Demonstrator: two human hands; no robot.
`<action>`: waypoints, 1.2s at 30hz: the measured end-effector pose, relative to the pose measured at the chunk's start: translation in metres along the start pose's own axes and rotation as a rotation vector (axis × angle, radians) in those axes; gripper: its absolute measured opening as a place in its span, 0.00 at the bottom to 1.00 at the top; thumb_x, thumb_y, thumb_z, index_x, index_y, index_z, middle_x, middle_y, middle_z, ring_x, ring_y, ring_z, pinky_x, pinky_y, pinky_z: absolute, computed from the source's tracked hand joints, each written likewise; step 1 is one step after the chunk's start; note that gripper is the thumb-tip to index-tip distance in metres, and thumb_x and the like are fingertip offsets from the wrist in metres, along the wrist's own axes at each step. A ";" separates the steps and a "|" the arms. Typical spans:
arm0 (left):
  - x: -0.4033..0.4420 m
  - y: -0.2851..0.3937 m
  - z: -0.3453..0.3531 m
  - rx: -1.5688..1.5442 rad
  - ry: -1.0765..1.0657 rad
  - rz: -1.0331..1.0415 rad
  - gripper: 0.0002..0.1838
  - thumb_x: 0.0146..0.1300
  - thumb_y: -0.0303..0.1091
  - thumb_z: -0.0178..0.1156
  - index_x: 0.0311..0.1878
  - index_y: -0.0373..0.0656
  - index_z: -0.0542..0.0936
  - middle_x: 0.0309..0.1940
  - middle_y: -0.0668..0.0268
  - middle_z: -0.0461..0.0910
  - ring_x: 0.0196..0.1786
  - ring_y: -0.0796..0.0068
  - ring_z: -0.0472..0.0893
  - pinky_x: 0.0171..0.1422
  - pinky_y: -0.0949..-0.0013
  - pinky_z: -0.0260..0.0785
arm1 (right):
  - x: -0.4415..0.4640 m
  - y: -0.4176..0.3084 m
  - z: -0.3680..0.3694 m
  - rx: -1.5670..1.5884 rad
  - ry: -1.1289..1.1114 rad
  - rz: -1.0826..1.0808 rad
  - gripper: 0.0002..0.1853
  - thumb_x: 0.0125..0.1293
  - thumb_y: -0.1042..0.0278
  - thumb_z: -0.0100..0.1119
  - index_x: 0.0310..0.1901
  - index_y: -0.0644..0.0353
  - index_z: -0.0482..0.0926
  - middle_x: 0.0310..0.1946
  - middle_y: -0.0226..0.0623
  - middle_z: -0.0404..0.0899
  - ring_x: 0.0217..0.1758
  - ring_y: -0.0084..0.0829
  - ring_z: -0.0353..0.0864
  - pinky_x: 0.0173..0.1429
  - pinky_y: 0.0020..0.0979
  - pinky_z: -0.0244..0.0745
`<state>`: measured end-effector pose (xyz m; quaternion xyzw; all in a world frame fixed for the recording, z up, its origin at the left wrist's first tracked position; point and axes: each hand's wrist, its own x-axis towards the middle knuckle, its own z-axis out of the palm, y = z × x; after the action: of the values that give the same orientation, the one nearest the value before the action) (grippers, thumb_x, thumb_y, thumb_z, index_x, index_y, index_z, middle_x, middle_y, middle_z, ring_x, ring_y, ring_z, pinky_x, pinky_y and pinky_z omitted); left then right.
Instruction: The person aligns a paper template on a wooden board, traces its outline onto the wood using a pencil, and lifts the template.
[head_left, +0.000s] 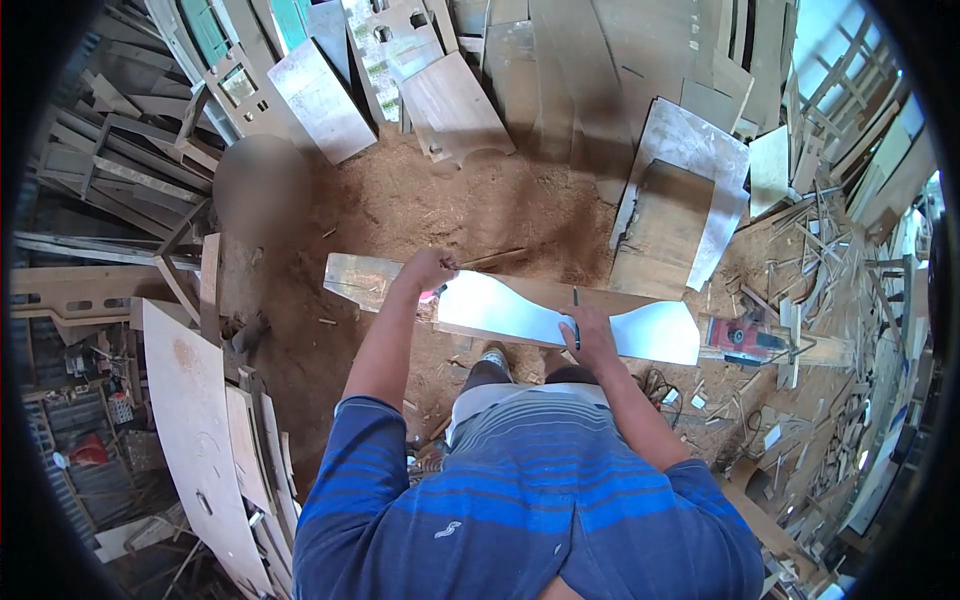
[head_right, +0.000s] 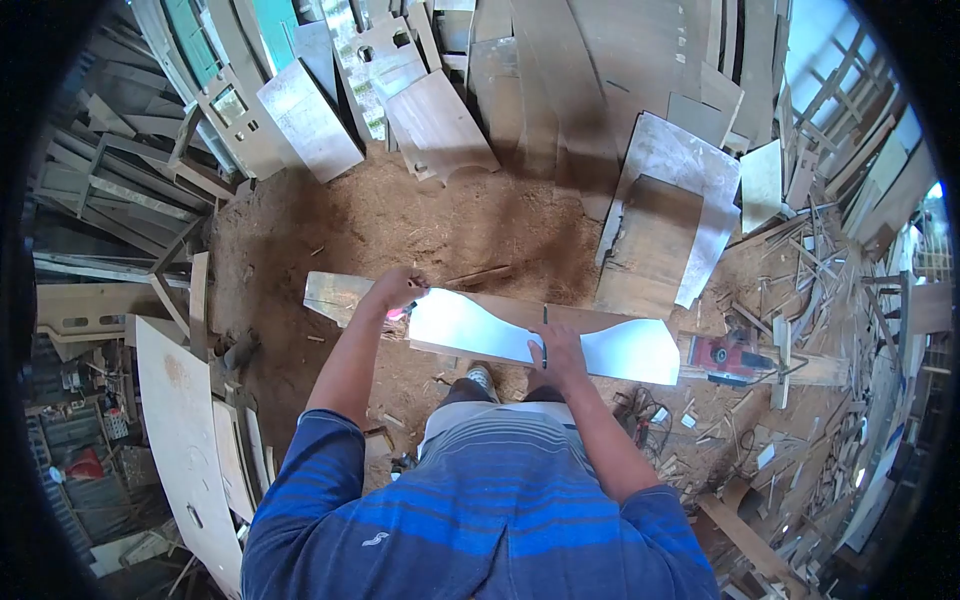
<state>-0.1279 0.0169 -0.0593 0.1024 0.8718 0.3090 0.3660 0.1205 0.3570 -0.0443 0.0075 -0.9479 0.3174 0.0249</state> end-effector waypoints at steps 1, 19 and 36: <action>0.001 0.000 0.000 0.013 0.024 0.001 0.12 0.65 0.35 0.75 0.49 0.42 0.93 0.42 0.60 0.93 0.44 0.64 0.92 0.53 0.62 0.83 | 0.000 0.000 0.000 0.004 0.001 -0.001 0.15 0.72 0.62 0.68 0.57 0.54 0.85 0.50 0.46 0.86 0.58 0.50 0.82 0.66 0.50 0.73; -0.079 0.071 0.093 0.587 -0.052 0.225 0.38 0.63 0.29 0.59 0.81 0.47 0.74 0.88 0.68 0.63 0.55 0.52 0.91 0.60 0.47 0.83 | -0.007 -0.022 0.004 0.015 -0.014 -0.052 0.17 0.68 0.66 0.69 0.58 0.54 0.84 0.54 0.44 0.83 0.63 0.49 0.79 0.70 0.50 0.71; -0.084 0.043 0.096 0.488 0.350 0.181 0.37 0.63 0.36 0.68 0.77 0.41 0.76 0.84 0.55 0.68 0.57 0.46 0.90 0.63 0.47 0.84 | -0.035 -0.002 -0.019 0.264 0.198 0.274 0.13 0.77 0.62 0.64 0.54 0.59 0.88 0.48 0.49 0.89 0.55 0.51 0.86 0.64 0.47 0.78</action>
<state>-0.0022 0.0611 -0.0369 0.2099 0.9573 0.1347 0.1459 0.1566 0.3667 -0.0294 -0.1495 -0.8832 0.4385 0.0732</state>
